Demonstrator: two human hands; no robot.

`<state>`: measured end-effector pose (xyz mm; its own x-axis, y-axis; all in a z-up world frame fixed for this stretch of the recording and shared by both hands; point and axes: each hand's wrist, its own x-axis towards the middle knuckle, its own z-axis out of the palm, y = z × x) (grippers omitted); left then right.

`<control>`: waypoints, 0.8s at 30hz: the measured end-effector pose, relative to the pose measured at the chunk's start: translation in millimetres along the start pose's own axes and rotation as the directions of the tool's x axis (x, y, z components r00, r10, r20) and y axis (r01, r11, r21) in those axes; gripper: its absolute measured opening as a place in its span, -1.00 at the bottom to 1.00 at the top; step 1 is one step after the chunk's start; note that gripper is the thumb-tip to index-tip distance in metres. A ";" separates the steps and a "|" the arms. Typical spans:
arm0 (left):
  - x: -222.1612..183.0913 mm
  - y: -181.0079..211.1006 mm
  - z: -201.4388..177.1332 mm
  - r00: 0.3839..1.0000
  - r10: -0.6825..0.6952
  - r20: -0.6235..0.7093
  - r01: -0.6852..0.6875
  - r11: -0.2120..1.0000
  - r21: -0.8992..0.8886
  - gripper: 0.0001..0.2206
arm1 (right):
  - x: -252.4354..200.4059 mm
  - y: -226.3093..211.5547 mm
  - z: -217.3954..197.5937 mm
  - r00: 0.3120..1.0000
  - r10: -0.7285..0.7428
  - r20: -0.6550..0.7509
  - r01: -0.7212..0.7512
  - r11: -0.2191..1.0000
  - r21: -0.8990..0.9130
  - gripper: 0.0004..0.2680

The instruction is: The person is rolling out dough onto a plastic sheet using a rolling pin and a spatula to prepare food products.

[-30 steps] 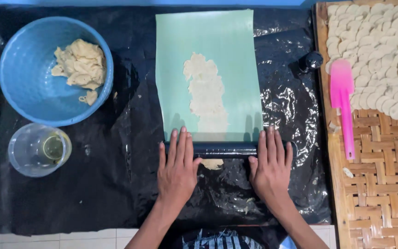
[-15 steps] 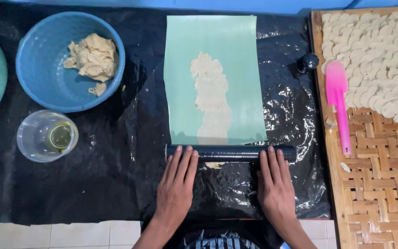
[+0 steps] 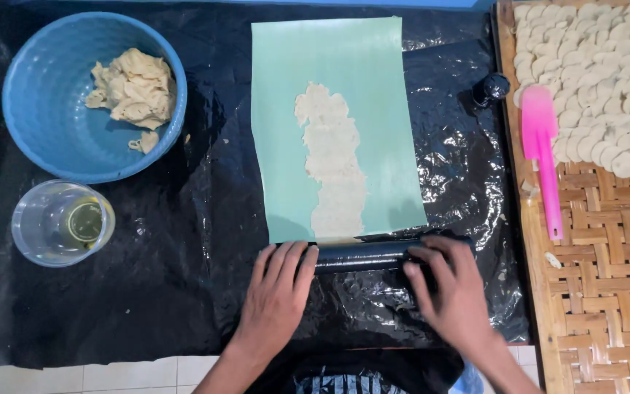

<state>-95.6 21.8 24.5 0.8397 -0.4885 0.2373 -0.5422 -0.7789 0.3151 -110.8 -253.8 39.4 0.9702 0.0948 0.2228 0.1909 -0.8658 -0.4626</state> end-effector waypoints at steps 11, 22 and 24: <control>3.0 -26.3 7.5 0.991 0.131 -0.010 -0.131 0.990 -0.041 -0.70 | 106.0 22.9 16.4 0.826 -0.212 0.523 0.203 0.976 0.075 -0.82; -14.3 -32.9 2.4 0.980 0.185 -0.069 -0.191 0.977 -0.097 -0.76 | 92.0 20.4 4.8 0.933 -0.172 0.315 0.189 0.982 -0.023 -0.75; -27.5 -28.0 5.7 0.993 0.112 -0.023 -0.114 0.984 -0.135 -0.76 | 85.3 23.9 -8.4 0.944 -0.100 0.313 0.116 0.993 -0.034 -0.77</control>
<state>-103.3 54.8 3.9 0.7727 -0.5636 0.2919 -0.6336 -0.6577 0.4074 -24.8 -270.5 54.6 0.9440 0.3298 -0.0122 0.2970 -0.8650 -0.4044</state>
